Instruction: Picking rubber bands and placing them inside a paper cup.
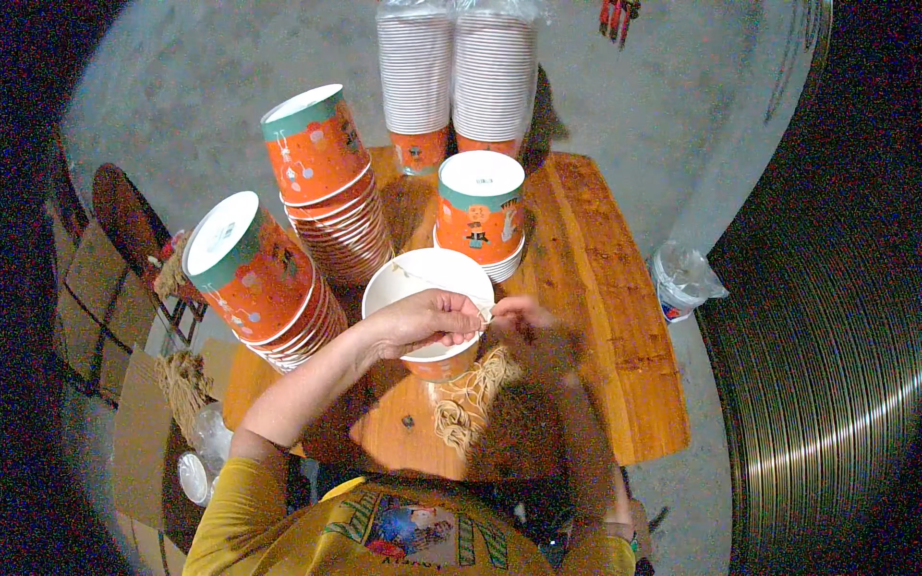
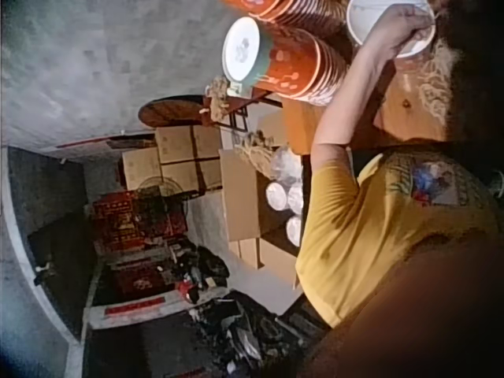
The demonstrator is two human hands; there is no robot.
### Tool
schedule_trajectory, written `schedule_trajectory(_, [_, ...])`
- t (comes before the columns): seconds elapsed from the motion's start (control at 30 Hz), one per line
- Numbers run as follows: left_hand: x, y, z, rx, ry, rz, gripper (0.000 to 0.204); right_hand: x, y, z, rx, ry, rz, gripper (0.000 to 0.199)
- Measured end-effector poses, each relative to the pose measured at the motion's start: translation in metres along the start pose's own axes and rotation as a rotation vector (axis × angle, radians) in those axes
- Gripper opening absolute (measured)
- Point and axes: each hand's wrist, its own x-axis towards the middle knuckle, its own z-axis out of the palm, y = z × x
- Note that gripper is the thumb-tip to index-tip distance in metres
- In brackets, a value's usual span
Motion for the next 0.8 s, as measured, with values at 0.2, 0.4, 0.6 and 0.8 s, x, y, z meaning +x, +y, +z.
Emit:
schedule_trajectory(0.2, [0.003,-0.004,-0.002,0.04,-0.028,0.045,0.01,-0.003,-0.014,0.003,-0.492,0.035,-0.325,0.008])
schedule_trajectory(0.4, [-0.001,0.004,-0.001,-0.234,-0.071,-0.104,0.007,-0.018,-0.017,0.023,-0.267,0.11,-0.065,0.008])
schedule_trajectory(0.6, [-0.001,0.005,0.008,-0.388,0.023,-0.174,0.008,-0.023,-0.02,0.041,-0.24,0.212,-0.156,0.007])
schedule_trajectory(0.8, [-0.003,0.0,0.004,-0.319,0.043,-0.102,0.011,-0.024,-0.018,0.023,-0.299,0.129,-0.064,0.007])
